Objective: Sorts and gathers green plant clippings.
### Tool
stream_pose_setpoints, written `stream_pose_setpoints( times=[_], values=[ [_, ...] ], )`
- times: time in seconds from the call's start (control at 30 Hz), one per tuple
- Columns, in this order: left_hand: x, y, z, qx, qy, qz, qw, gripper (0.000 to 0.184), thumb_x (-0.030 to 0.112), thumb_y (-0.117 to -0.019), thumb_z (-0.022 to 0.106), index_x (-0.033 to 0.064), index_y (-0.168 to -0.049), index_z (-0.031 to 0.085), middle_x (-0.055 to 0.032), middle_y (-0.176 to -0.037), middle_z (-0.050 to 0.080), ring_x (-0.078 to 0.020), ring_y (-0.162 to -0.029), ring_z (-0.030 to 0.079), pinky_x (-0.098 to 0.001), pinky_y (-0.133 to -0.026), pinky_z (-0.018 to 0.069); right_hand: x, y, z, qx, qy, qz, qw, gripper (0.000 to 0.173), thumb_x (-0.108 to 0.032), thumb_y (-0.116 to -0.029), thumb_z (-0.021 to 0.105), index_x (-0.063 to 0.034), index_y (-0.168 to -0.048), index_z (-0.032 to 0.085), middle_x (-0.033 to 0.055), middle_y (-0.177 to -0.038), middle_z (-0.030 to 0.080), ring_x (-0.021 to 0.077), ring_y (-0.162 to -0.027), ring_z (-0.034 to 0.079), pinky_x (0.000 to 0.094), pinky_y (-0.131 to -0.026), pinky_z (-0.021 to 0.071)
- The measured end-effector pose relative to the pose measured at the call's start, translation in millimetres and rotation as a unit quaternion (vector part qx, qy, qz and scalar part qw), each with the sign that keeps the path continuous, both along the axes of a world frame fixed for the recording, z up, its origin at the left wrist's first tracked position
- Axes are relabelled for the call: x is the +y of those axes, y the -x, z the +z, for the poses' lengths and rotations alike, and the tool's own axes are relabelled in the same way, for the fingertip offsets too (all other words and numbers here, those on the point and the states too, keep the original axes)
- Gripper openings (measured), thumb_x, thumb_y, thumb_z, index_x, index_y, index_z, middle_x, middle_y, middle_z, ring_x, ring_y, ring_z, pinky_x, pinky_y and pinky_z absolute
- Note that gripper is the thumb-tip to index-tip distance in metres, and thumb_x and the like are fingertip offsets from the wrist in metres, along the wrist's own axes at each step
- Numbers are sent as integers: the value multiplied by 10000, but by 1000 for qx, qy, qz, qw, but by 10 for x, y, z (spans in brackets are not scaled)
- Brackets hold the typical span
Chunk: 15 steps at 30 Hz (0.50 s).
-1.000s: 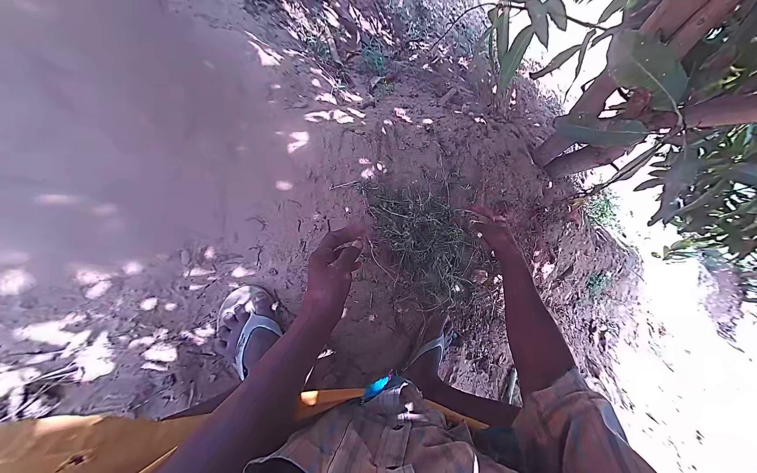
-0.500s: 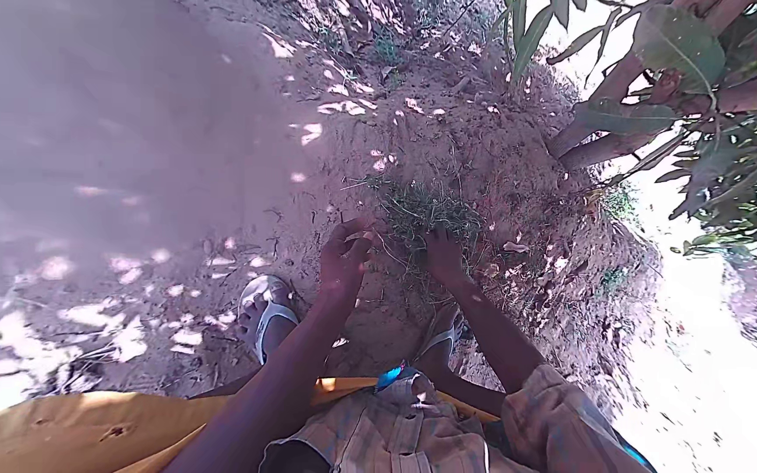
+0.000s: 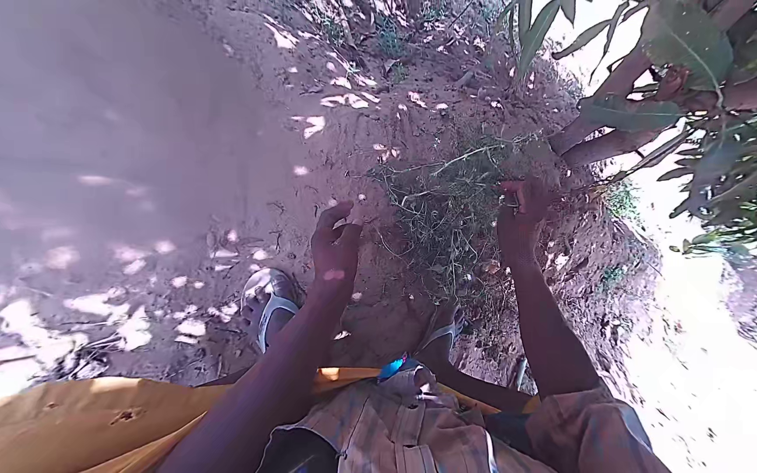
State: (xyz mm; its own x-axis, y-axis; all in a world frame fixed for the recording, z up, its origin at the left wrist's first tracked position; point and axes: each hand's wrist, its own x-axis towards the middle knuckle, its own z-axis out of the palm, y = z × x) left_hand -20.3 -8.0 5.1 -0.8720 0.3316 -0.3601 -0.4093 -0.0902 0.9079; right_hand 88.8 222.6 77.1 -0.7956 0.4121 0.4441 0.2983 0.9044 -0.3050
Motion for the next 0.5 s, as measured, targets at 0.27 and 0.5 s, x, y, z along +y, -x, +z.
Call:
stream_pose_setpoints(
  times=[0.27,0.5],
  values=[
    [2,-23,-30,-8,-3,-9,1000,344,19,-1039,457,23,-1378,512,-133,-1437,472,-139,-1021,587,-327,-856,506,20,-25,-225,-310,87,-6,947,299,-78,-990,627,-1,-1276,670,256,-1411,552,452,-1304,515,617,-1062,416],
    [16,-25,-15,-1,-6,-18,1000,343,16,-1033,457,17,-1371,518,-132,-1445,475,-140,-1043,591,-323,-854,507,-259,-106,-596,-645,247,80,719,373,-220,-1079,502,-29,-1391,575,202,-1101,670,259,-866,650,425,-819,524]
  ],
)
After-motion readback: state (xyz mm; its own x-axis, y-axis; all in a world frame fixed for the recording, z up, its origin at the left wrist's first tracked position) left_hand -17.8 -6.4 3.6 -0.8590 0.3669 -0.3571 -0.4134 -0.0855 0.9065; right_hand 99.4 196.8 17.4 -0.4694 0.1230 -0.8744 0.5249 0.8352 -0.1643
